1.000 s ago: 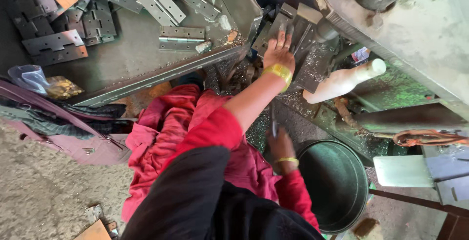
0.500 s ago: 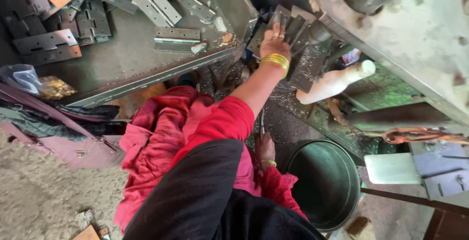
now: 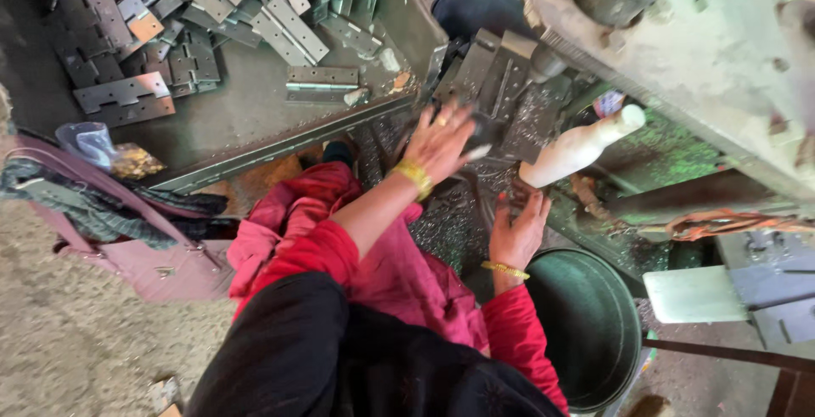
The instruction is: The person repeatedly picks small metal pieces from a bin, places them into a press machine, and operates the lever to process them. The person handles the metal pieces one at a time and returns them to the bin after processing.
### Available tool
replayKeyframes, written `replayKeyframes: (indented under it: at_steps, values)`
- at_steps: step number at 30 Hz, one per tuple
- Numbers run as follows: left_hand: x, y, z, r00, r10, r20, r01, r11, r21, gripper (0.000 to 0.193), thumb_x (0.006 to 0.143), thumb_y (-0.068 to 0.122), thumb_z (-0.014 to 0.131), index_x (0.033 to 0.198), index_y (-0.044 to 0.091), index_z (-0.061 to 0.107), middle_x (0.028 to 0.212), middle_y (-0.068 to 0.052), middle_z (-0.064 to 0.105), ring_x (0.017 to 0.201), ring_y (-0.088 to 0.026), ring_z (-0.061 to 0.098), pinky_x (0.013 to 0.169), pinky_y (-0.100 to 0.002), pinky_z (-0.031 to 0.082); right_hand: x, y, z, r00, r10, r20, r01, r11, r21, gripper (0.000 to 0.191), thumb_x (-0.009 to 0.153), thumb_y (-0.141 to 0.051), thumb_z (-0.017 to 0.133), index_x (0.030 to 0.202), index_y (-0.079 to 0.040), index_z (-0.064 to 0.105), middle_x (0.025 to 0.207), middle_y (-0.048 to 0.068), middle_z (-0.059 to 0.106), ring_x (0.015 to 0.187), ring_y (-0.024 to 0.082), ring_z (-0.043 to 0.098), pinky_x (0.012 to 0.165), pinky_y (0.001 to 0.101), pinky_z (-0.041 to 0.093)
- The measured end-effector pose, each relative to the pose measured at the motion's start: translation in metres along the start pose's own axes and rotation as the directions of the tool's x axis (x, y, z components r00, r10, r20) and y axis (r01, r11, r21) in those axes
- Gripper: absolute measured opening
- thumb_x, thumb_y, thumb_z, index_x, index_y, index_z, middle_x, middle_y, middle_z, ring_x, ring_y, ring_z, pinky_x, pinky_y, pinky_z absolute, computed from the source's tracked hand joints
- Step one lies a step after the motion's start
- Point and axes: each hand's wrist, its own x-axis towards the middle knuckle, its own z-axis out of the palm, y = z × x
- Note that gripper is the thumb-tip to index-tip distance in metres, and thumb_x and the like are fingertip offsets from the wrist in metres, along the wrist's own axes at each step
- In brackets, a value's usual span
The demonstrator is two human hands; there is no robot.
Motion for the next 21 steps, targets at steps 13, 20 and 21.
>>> replayKeyframes:
  at_steps: [13, 20, 21]
  values:
    - [0.015, 0.015, 0.019, 0.992, 0.09, 0.088, -0.115, 0.929, 0.351, 0.056, 0.098, 0.028, 0.04, 0.15, 0.008, 0.041, 0.166, -0.009, 0.027, 0.153, -0.028, 0.019, 0.122, -0.061, 0.001, 0.0, 0.014, 0.002, 1.0, -0.027, -0.011, 0.027, 0.996, 0.088, 0.034, 0.091, -0.008, 0.07, 0.123, -0.004, 0.063, 0.111, 0.013, 0.061, 0.098, 0.03, 0.066, 0.089, 0.0415, 0.051]
    - [0.017, 0.007, -0.006, 0.912, 0.213, -0.351, -0.151, 0.969, 0.196, 0.029, 0.094, 0.017, 0.049, 0.118, 0.013, 0.066, 0.127, -0.006, 0.065, 0.13, -0.026, 0.053, 0.119, -0.053, 0.027, 0.0, 0.018, 0.004, 0.999, -0.028, -0.025, 0.03, 0.995, 0.099, 0.032, 0.091, -0.007, 0.071, 0.121, -0.002, 0.062, 0.109, 0.014, 0.06, 0.096, 0.03, 0.064, 0.086, 0.0424, 0.051]
    - [0.027, 0.017, -0.008, 0.87, 0.154, -0.468, -0.105, 0.986, 0.13, 0.03, 0.09, 0.016, 0.05, 0.115, 0.013, 0.068, 0.118, -0.006, 0.068, 0.123, -0.027, 0.057, 0.115, -0.053, 0.03, 0.0, 0.02, 0.005, 1.0, -0.008, -0.014, 0.01, 0.992, 0.123, 0.03, 0.091, -0.008, 0.071, 0.119, -0.002, 0.063, 0.109, 0.014, 0.061, 0.094, 0.029, 0.065, 0.086, 0.0416, 0.052]
